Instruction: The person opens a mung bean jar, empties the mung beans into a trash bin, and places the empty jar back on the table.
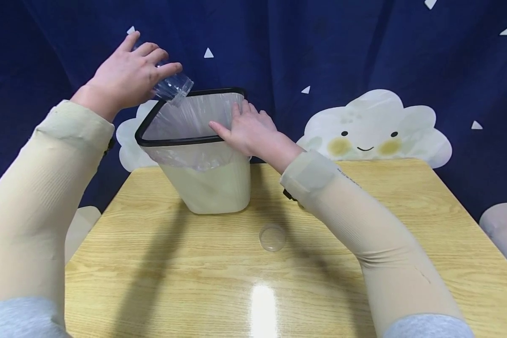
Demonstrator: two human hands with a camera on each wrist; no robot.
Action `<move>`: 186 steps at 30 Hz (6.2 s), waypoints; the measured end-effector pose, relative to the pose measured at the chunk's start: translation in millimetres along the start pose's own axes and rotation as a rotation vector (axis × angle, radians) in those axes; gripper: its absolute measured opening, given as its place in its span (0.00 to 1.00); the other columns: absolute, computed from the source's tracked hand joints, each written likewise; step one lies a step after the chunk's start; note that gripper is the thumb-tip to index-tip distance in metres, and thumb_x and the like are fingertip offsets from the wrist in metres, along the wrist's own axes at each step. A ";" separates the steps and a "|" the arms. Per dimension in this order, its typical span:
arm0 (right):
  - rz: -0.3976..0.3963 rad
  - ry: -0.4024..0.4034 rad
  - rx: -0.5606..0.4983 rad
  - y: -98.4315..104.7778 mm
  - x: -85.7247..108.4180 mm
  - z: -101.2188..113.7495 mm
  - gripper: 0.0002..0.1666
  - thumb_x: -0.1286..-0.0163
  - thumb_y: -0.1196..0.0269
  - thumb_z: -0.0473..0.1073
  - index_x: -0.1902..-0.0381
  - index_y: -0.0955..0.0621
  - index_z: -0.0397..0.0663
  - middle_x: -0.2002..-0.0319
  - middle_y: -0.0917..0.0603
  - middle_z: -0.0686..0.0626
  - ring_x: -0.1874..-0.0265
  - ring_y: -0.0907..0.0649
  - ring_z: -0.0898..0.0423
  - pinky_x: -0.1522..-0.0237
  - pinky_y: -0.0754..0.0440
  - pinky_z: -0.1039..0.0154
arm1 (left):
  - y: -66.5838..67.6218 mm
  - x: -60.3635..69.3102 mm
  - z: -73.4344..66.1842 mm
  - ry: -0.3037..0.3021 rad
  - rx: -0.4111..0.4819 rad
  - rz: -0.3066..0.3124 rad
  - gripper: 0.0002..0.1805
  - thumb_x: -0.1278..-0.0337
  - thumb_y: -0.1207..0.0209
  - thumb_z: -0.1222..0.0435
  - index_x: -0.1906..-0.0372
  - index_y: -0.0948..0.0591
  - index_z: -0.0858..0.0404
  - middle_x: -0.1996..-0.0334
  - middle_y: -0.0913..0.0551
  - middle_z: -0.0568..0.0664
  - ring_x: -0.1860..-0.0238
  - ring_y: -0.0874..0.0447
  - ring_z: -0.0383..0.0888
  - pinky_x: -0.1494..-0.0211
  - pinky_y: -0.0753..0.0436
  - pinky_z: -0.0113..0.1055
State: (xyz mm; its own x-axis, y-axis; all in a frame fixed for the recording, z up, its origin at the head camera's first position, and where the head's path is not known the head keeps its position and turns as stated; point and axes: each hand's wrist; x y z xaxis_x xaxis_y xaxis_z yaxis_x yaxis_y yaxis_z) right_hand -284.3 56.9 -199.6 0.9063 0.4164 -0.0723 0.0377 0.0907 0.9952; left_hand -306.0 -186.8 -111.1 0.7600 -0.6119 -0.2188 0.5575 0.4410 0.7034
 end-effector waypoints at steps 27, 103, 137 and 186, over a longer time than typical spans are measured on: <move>0.015 -0.015 -0.007 -3.1 -1.4 0.0 0.55 0.30 0.74 0.75 0.24 0.56 0.36 0.25 0.55 0.35 0.26 0.51 0.44 0.29 0.49 0.48 | 1.7 31.0 17.1 0.312 0.543 -0.112 0.45 0.50 0.30 0.61 0.27 0.39 0.56 0.36 0.32 0.65 0.35 0.39 0.62 0.28 0.48 0.55; -0.013 0.019 -0.014 1.2 -4.5 1.6 0.52 0.29 0.74 0.74 0.23 0.51 0.41 0.25 0.53 0.35 0.26 0.49 0.43 0.29 0.47 0.48 | -67.1 142.5 -196.3 0.078 2.074 -0.256 0.38 0.53 0.32 0.75 0.36 0.38 0.69 0.42 0.25 0.68 0.40 0.25 0.51 0.36 0.29 0.41; -0.079 0.005 -0.054 -4.0 -3.0 1.3 0.48 0.27 0.72 0.72 0.23 0.48 0.45 0.25 0.52 0.37 0.26 0.50 0.45 0.29 0.47 0.47 | -106.4 136.3 -274.9 0.274 2.124 0.229 0.44 0.62 0.31 0.82 0.33 0.34 0.65 0.36 0.33 0.69 0.33 0.37 0.63 0.33 0.37 0.56; -0.393 0.295 0.030 -24.5 63.0 -66.7 0.47 0.28 0.48 0.64 0.25 0.46 0.40 0.25 0.48 0.40 0.26 0.48 0.44 0.30 0.46 0.47 | -58.2 126.8 -212.7 0.019 1.566 0.095 0.48 0.49 0.29 0.54 0.26 0.42 0.57 0.28 0.39 0.46 0.29 0.43 0.46 0.29 0.43 0.51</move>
State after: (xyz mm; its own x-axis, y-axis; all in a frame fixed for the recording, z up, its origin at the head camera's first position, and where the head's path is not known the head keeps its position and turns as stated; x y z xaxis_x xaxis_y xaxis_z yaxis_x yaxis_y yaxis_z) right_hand -256.2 141.3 -232.9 0.6631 0.5948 -0.4544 0.3690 0.2684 0.8898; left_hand -171.1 -150.4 -323.6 0.7816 -0.6092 -0.1342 -0.3692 -0.6252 0.6876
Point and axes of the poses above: each hand's wrist, its own x-axis away from the middle knuckle, its own y-axis out of the back of the hand, z = x × y
